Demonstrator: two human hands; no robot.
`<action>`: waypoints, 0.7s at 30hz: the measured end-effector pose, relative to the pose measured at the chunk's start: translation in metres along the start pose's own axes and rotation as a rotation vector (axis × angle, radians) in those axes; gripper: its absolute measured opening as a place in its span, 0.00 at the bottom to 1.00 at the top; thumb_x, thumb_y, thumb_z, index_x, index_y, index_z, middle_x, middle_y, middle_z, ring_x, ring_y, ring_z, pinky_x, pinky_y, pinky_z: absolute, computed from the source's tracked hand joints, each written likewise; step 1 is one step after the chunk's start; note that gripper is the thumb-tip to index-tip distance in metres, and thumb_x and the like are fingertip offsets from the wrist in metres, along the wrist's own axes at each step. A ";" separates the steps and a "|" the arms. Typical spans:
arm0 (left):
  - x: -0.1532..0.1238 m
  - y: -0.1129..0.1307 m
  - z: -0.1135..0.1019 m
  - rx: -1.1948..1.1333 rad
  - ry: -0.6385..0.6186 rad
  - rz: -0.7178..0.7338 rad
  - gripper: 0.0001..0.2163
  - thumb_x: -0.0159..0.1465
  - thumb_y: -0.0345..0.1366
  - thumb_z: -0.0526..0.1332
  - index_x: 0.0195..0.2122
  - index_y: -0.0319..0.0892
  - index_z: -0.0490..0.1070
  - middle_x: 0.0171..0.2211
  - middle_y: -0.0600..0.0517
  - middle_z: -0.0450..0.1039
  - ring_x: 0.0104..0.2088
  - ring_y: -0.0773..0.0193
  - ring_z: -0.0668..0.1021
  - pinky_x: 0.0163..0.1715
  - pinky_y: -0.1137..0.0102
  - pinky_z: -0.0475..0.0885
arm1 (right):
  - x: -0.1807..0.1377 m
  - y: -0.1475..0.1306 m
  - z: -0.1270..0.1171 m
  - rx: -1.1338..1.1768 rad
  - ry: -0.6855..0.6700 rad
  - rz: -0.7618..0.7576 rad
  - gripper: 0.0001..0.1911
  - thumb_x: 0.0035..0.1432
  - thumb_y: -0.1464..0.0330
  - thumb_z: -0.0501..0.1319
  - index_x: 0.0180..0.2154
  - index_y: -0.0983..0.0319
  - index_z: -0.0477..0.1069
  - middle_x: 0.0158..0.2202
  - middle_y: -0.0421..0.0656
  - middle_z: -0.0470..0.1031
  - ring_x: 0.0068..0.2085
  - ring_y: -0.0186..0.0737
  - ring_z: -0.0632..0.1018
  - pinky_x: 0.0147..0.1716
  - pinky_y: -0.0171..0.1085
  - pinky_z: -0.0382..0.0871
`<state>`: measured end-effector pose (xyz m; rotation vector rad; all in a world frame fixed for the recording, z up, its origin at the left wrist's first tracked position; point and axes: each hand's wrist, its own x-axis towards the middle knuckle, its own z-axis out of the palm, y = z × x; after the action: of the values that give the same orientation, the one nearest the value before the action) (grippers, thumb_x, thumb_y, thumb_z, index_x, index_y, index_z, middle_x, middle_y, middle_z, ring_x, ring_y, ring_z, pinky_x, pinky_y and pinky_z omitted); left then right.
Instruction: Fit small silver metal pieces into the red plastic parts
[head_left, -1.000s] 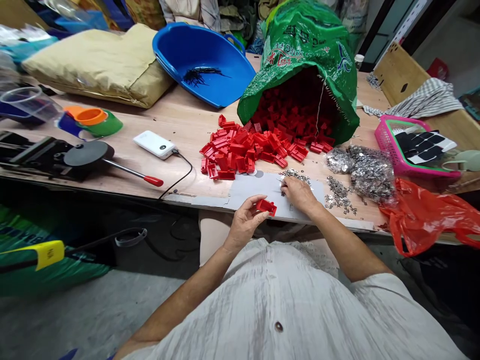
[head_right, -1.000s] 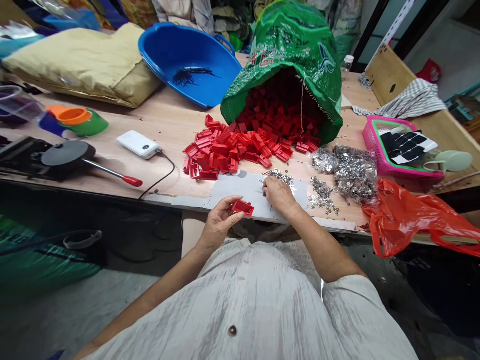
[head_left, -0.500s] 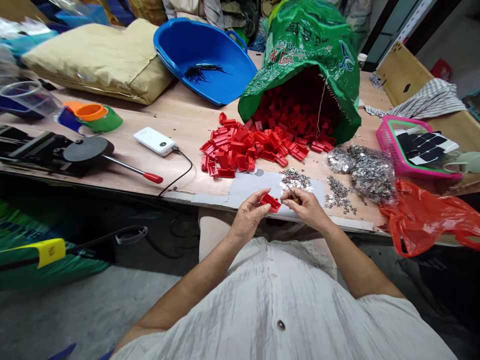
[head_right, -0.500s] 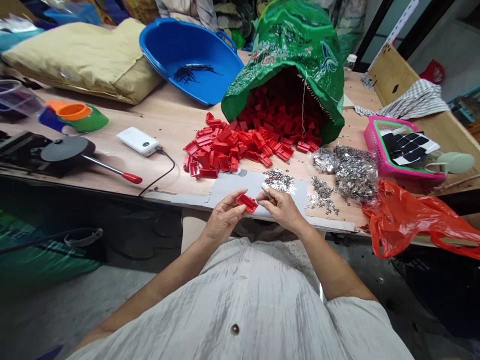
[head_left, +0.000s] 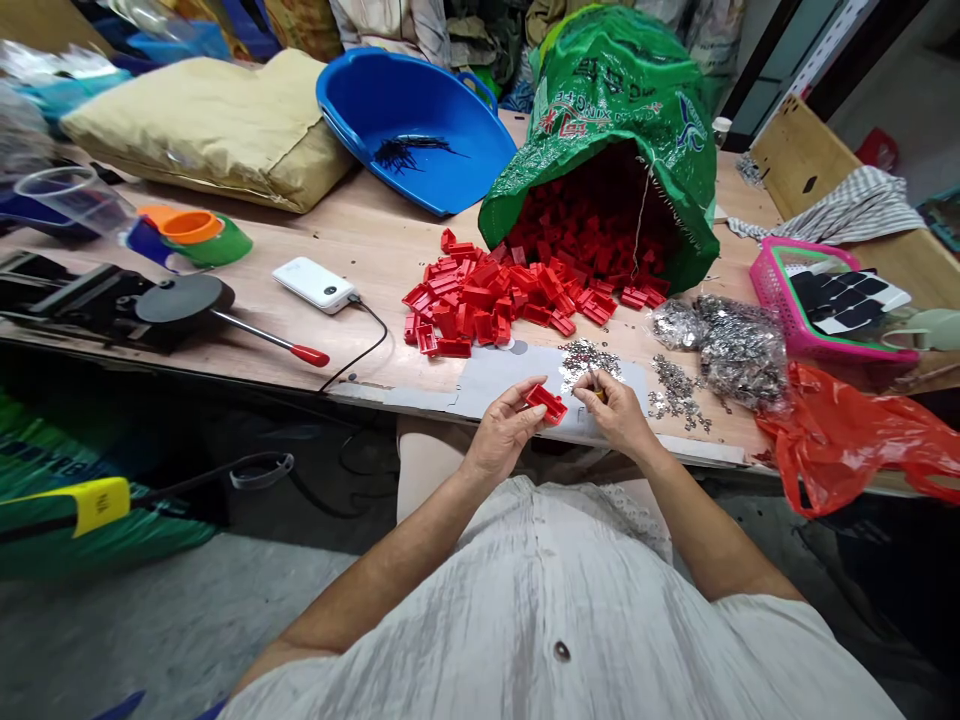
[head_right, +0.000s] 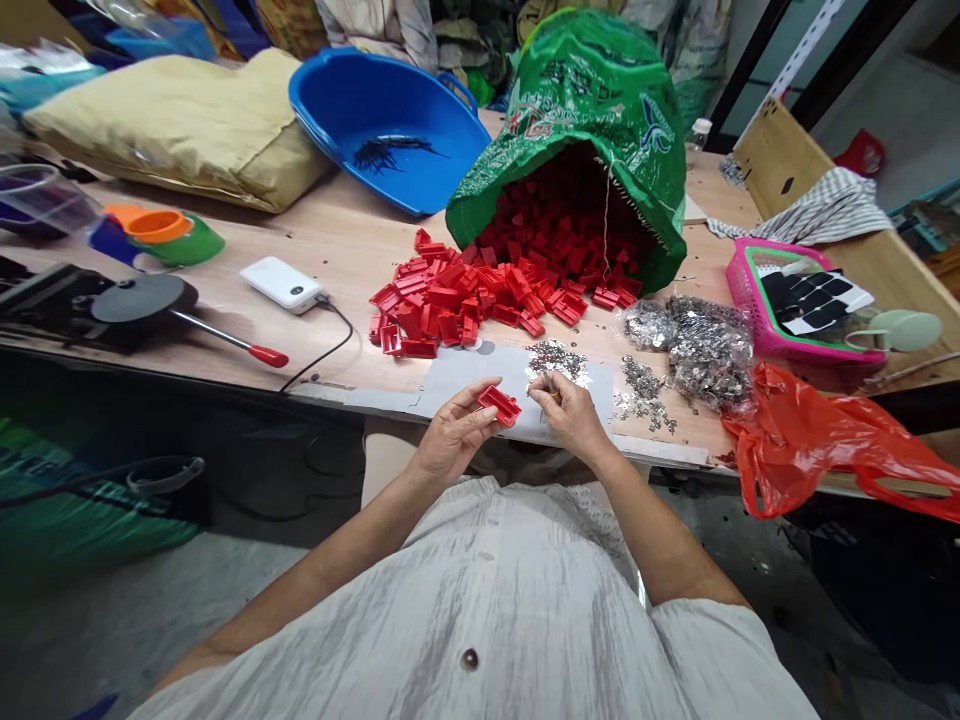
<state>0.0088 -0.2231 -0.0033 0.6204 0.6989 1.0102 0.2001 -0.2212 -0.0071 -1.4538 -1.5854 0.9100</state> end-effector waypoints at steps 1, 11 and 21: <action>0.000 -0.001 0.000 0.005 0.000 0.003 0.21 0.54 0.30 0.70 0.50 0.43 0.75 0.38 0.51 0.78 0.37 0.66 0.79 0.43 0.67 0.75 | 0.003 0.005 0.000 -0.059 0.023 -0.004 0.07 0.60 0.63 0.57 0.35 0.58 0.69 0.32 0.40 0.74 0.31 0.37 0.71 0.33 0.36 0.63; 0.001 -0.002 -0.008 0.034 0.034 0.015 0.22 0.53 0.32 0.71 0.50 0.43 0.74 0.38 0.51 0.77 0.39 0.62 0.80 0.43 0.66 0.75 | 0.017 0.020 0.001 -0.218 0.030 0.020 0.09 0.57 0.68 0.56 0.38 0.59 0.73 0.37 0.41 0.78 0.37 0.40 0.75 0.41 0.39 0.66; -0.004 -0.011 -0.011 0.471 -0.029 0.325 0.22 0.58 0.33 0.67 0.54 0.44 0.72 0.46 0.48 0.75 0.46 0.61 0.77 0.53 0.65 0.71 | -0.006 -0.003 0.002 0.270 -0.129 0.172 0.12 0.53 0.60 0.64 0.35 0.60 0.70 0.28 0.37 0.67 0.26 0.31 0.63 0.25 0.33 0.57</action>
<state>0.0055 -0.2292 -0.0174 1.1858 0.8355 1.1382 0.1968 -0.2276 -0.0056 -1.3757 -1.3788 1.2882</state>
